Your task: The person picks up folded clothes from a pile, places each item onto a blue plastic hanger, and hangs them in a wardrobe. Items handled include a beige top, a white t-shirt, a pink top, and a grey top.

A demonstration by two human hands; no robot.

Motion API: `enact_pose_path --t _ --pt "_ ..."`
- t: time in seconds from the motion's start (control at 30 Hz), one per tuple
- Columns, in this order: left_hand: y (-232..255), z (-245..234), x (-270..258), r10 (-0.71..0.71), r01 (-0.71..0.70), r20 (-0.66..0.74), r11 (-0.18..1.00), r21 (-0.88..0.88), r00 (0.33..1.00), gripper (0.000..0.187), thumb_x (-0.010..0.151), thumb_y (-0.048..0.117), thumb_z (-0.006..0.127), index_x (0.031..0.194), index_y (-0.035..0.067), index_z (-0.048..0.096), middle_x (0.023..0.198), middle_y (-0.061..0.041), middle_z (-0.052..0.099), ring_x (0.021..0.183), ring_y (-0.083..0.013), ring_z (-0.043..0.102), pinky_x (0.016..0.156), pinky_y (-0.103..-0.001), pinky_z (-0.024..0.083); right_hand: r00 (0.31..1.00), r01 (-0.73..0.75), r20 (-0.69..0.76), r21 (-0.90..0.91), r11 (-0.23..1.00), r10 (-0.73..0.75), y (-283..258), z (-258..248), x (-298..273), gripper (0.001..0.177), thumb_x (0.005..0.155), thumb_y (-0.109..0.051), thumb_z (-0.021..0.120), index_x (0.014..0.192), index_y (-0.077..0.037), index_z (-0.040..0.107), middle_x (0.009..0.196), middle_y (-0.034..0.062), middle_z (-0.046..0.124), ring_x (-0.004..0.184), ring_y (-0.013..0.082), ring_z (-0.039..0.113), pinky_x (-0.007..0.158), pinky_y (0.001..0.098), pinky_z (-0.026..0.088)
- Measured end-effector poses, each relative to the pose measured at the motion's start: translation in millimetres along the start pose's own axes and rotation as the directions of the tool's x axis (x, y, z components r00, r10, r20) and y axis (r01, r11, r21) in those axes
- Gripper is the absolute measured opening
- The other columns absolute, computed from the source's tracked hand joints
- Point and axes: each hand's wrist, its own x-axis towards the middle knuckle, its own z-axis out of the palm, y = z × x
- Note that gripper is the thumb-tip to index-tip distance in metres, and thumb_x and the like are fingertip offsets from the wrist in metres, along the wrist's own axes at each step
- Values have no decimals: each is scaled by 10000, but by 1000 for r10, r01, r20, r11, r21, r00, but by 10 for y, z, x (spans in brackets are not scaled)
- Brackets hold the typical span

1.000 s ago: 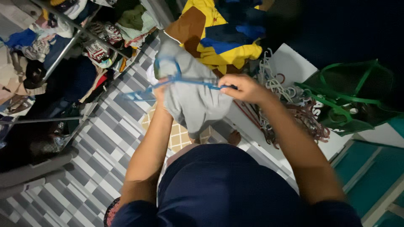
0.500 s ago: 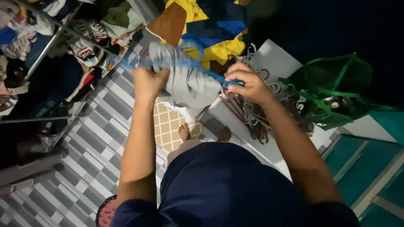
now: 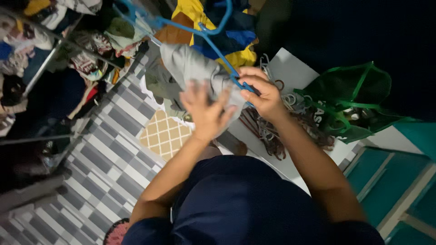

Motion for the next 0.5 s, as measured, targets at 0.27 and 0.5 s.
enact_pose_path --t 0.27,0.5 --pt "-740 519 218 -114 96 -3 843 -529 993 350 917 261 760 1190 89 624 1300 -88 541 1252 -300 508 1116 -449 406 905 -423 -12 69 903 425 -24 13 152 271 1056 -160 568 1283 -13 593 1262 97 717 1140 190 728 1018 321 551" --pt "-1788 710 700 -446 456 291 324 -829 846 157 1037 104 734 987 61 592 860 25 539 772 -81 456 694 -246 387 866 -497 -48 -187 848 497 -15 -12 124 271 1006 -134 608 1245 -7 614 1129 64 774 982 207 753 851 345 584"
